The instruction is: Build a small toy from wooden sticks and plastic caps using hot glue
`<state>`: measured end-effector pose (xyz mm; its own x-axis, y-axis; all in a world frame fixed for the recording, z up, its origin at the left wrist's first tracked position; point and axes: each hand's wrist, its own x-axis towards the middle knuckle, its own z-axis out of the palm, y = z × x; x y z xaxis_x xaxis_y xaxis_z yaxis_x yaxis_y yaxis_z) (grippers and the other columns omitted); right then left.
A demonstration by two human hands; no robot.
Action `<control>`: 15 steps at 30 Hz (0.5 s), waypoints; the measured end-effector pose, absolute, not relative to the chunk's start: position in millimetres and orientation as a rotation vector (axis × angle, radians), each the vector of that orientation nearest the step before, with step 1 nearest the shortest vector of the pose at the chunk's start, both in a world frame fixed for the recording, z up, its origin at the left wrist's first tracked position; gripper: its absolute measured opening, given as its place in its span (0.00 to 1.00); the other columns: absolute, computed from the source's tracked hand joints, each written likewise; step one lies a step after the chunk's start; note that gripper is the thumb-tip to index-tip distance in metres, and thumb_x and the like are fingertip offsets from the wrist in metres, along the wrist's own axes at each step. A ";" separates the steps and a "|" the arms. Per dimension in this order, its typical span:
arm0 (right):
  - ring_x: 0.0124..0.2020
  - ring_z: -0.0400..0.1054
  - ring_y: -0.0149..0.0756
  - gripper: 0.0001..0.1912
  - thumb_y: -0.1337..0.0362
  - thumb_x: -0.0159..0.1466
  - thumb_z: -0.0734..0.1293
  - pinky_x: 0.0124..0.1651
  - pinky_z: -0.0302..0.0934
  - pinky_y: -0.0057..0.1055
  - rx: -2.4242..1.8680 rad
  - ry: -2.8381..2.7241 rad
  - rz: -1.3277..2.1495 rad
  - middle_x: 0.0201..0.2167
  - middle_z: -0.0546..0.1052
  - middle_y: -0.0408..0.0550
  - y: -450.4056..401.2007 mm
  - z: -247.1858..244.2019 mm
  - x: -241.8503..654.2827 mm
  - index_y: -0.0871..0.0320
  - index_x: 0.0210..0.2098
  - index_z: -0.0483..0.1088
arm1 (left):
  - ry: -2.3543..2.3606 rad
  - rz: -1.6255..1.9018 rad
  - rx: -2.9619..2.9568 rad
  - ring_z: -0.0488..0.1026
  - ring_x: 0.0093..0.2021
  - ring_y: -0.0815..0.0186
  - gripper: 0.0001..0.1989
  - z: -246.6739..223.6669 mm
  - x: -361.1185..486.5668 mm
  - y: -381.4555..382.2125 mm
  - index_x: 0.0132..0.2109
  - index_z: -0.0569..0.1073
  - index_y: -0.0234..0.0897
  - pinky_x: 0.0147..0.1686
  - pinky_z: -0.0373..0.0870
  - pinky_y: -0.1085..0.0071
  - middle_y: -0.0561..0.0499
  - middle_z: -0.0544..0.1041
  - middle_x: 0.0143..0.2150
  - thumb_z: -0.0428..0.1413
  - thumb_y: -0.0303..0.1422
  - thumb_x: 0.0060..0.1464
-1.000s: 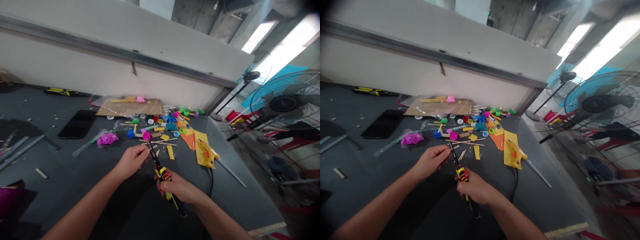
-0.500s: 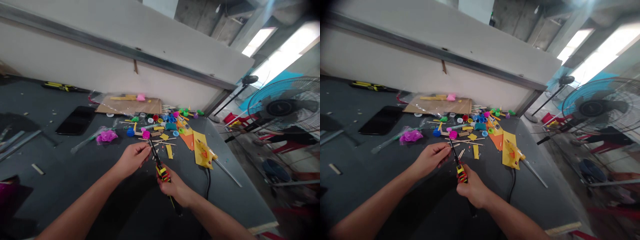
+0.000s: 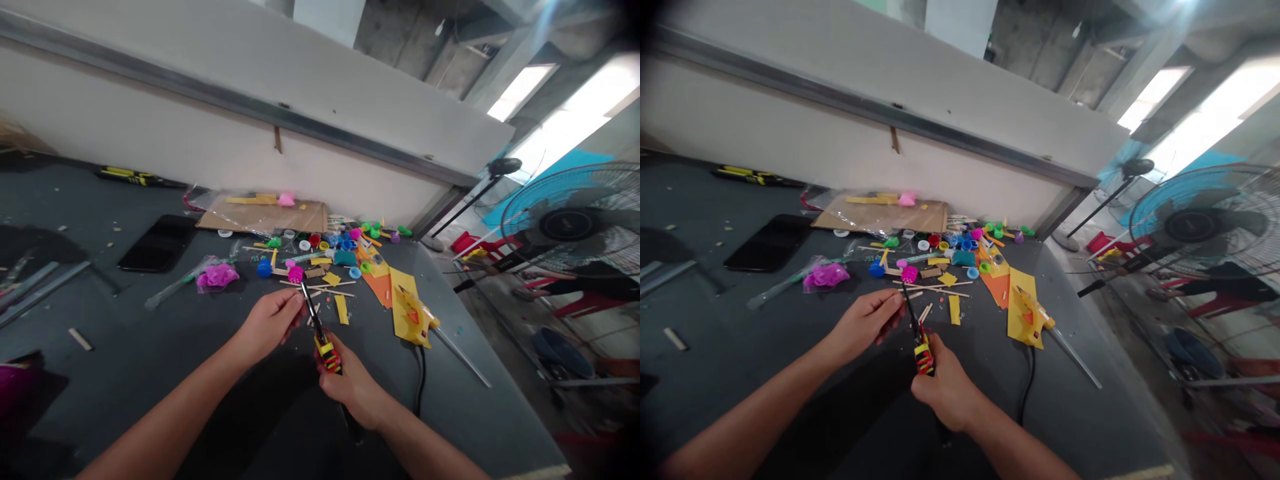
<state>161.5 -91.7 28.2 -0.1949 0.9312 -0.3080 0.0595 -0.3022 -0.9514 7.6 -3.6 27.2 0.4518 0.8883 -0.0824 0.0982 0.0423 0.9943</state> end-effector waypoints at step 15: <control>0.23 0.53 0.24 0.18 0.65 0.41 0.63 0.26 0.48 0.24 -1.358 -1.020 1.813 0.25 0.62 0.38 -91.3 31.1 163.4 0.59 0.34 0.60 | 1.032 0.824 1.801 0.57 0.19 0.74 0.15 35.0 -1.1 1.2 0.23 0.65 0.36 0.19 0.53 0.79 0.59 0.60 0.17 0.48 0.37 0.55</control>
